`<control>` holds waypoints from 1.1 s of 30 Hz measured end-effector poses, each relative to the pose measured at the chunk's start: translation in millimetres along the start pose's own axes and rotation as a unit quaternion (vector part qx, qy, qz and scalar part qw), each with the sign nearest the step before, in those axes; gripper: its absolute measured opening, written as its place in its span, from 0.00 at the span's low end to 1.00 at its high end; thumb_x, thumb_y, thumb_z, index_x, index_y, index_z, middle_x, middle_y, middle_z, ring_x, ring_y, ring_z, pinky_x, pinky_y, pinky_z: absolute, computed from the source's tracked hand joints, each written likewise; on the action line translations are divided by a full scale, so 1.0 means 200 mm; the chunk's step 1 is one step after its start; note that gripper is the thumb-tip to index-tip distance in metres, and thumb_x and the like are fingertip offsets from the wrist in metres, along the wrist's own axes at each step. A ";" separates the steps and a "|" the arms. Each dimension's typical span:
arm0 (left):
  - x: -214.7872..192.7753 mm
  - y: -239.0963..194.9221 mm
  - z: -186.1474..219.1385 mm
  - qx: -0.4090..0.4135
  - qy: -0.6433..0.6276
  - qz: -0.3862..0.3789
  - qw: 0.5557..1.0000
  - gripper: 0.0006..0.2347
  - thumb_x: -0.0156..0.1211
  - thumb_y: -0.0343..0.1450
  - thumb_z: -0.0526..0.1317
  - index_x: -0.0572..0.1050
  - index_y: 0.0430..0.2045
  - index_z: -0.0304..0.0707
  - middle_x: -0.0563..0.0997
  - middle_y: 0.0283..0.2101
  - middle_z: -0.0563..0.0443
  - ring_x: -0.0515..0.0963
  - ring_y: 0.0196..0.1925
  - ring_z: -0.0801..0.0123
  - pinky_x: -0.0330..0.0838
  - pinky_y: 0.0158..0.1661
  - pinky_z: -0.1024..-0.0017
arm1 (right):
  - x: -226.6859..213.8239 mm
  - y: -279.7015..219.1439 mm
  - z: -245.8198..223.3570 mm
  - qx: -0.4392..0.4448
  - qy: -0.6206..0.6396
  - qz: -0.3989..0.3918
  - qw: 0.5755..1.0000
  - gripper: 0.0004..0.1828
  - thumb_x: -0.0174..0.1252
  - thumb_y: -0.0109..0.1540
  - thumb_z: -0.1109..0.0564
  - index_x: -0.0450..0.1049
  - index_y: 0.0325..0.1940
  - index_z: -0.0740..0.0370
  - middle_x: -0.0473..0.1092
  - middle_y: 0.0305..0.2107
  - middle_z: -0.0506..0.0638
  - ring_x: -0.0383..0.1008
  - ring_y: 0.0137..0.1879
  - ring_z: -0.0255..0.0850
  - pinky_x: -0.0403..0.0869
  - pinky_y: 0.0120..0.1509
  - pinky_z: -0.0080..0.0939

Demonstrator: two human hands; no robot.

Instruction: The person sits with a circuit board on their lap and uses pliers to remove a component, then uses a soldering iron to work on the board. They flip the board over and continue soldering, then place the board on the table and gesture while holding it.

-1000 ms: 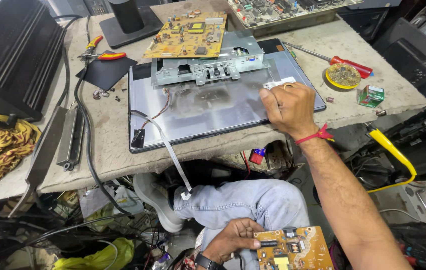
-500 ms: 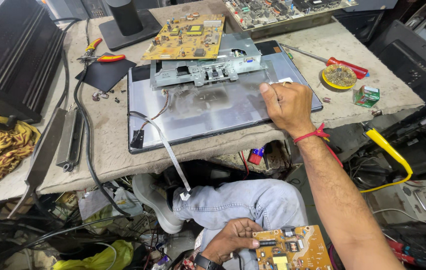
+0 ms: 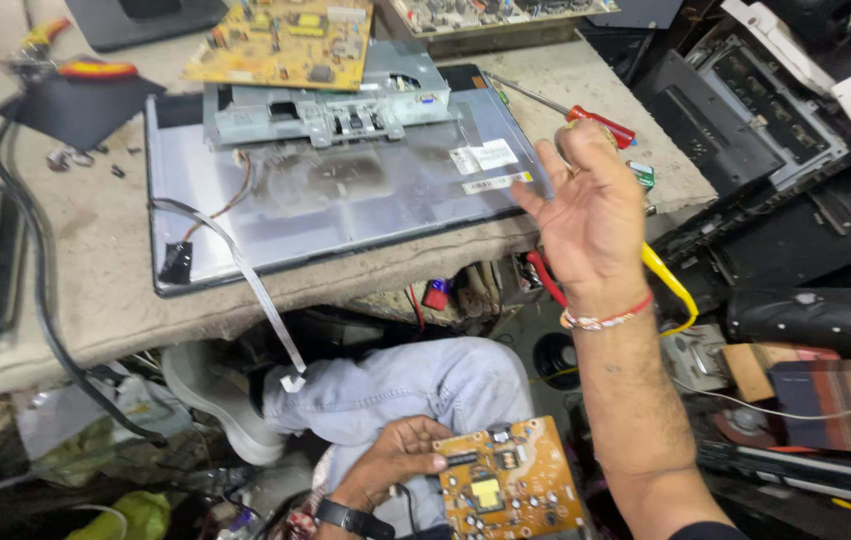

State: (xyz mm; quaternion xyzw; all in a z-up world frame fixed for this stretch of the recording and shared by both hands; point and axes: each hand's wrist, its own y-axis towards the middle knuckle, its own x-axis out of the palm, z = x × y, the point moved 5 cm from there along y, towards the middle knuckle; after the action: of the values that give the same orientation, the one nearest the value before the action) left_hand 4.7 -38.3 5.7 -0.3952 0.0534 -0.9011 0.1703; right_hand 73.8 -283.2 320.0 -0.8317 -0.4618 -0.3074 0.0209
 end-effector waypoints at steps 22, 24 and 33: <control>0.00 0.02 -0.03 0.006 -0.012 -0.012 1.000 0.16 0.68 0.65 0.28 0.75 0.46 0.24 0.85 0.45 0.42 0.84 0.46 0.68 0.79 0.51 0.70 | -0.52 -0.60 -0.53 -0.539 0.199 -0.096 0.813 0.07 0.53 0.66 0.54 0.67 0.33 0.54 0.64 0.26 0.42 0.66 0.39 0.26 0.67 0.53 0.27; -0.03 -0.02 -0.05 0.004 -0.009 -0.002 1.000 0.16 0.68 0.65 0.28 0.75 0.46 0.24 0.85 0.44 0.42 0.84 0.46 0.68 0.79 0.51 0.70 | -0.41 -0.72 -0.49 -0.604 0.088 -0.095 0.787 0.10 0.51 0.65 0.52 0.66 0.29 0.51 0.62 0.24 0.38 0.67 0.38 0.27 0.67 0.55 0.30; 0.01 -0.04 -0.03 -0.008 0.007 0.022 1.000 0.15 0.68 0.66 0.28 0.75 0.46 0.24 0.85 0.43 0.42 0.84 0.43 0.70 0.79 0.49 0.72 | 0.30 -0.14 -0.13 -0.525 -0.440 -0.139 0.715 0.28 0.42 0.72 0.49 0.60 0.19 0.62 0.57 0.14 0.48 0.56 0.20 0.41 0.53 0.25 0.41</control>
State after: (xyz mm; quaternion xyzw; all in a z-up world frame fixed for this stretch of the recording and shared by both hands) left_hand -2.4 -31.8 4.3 -0.3893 0.0704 -0.8992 0.1867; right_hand 62.0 -230.5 365.0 -0.6773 -0.2936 -0.0992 -0.6673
